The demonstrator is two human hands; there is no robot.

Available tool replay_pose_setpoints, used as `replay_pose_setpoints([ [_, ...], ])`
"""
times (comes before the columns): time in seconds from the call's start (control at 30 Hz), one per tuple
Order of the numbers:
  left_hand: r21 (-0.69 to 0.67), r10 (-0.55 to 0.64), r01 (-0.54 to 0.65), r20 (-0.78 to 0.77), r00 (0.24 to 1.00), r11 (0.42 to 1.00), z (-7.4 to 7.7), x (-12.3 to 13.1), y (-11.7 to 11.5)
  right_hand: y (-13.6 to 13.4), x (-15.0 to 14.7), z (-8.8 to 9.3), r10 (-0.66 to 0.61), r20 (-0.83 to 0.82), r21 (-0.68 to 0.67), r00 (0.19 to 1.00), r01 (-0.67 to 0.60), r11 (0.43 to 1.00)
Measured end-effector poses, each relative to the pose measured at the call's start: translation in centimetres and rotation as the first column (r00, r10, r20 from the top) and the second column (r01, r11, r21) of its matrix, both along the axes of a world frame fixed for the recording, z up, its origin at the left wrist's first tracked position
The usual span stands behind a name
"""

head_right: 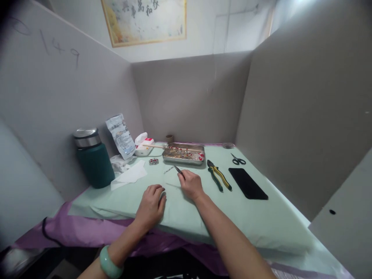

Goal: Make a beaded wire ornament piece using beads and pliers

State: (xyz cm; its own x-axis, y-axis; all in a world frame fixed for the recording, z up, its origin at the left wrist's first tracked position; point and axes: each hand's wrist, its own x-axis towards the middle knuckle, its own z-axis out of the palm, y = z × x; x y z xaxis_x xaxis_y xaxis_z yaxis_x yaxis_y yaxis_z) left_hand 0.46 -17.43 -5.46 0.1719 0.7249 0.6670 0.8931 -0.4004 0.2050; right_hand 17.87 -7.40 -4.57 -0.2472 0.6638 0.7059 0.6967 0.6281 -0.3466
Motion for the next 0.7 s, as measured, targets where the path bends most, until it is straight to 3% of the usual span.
replay_pose_setpoints([
  [0.17,-0.071,-0.039,0.055,0.221,0.975,0.996,0.3,-0.9,1.3,-0.1,-0.1,0.1,0.014,0.018,0.004,1.000,-0.015,1.000],
  [0.3,-0.090,-0.021,0.058,0.369,0.929,0.994,3.0,-0.3,2.4,-0.1,0.0,0.2,0.027,0.022,-0.007,0.999,-0.027,1.000],
  [0.4,-0.133,-0.161,0.213,0.324,0.932,0.968,5.7,1.6,0.5,-0.2,0.2,0.2,0.018,0.005,-0.019,1.000,-0.018,1.000],
  [0.47,-0.253,-0.353,0.406,0.232,0.906,0.878,6.5,2.8,-1.9,-0.2,0.3,0.2,0.006,-0.005,-0.024,1.000,-0.006,1.000],
  [0.53,-0.430,-0.512,0.509,0.118,0.851,0.746,5.8,3.3,-4.4,-0.2,0.4,0.2,-0.004,-0.009,-0.027,1.000,0.004,1.000],
  [0.6,-0.601,-0.583,0.467,0.002,0.812,0.648,3.4,3.3,-6.0,-0.3,0.4,0.3,-0.006,-0.008,-0.029,1.000,0.005,1.000],
  [0.7,-0.599,-0.564,0.406,-0.094,0.820,0.690,-1.6,2.6,-6.1,-0.3,0.4,0.3,-0.001,-0.001,-0.027,1.000,0.001,1.000],
])
